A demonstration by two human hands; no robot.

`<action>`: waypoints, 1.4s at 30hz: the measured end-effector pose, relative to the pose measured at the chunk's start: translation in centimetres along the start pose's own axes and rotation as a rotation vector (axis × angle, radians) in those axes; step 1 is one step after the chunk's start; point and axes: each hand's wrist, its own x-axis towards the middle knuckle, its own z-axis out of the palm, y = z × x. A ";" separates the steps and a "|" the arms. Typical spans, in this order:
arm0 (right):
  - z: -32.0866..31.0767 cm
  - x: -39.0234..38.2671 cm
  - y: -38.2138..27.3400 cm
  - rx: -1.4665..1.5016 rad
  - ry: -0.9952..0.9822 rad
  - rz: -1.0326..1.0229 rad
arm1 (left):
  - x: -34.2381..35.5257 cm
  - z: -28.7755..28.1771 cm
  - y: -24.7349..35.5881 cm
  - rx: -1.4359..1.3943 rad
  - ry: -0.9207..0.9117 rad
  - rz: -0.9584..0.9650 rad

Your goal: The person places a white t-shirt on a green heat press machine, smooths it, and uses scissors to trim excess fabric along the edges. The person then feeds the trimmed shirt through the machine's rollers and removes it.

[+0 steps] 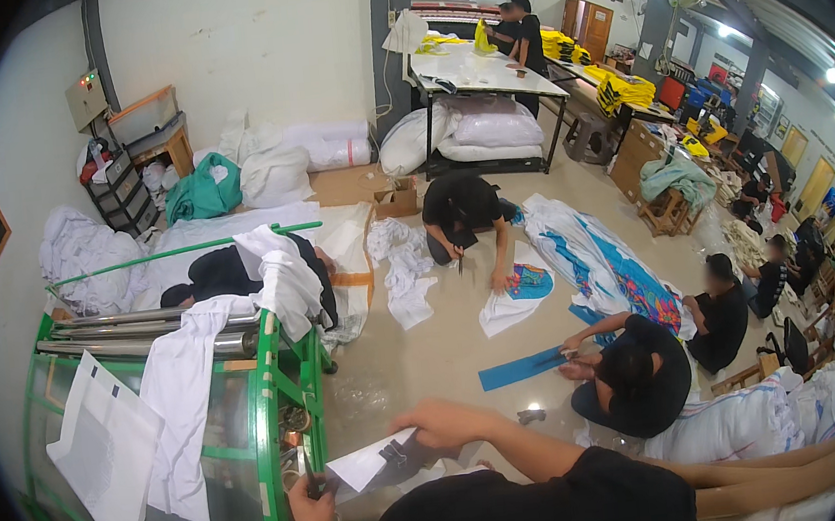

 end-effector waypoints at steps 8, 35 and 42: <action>3.8 7.6 -3.3 -0.032 0.018 -0.027 | -5.6 -8.3 -4.6 -0.155 0.156 -0.145; 17.0 49.0 10.6 -0.398 -0.059 0.116 | -12.7 -16.2 -10.2 -0.843 0.934 -0.553; 21.0 46.5 4.9 -0.287 0.152 -0.379 | -6.0 -17.1 -11.4 -0.899 0.930 -0.439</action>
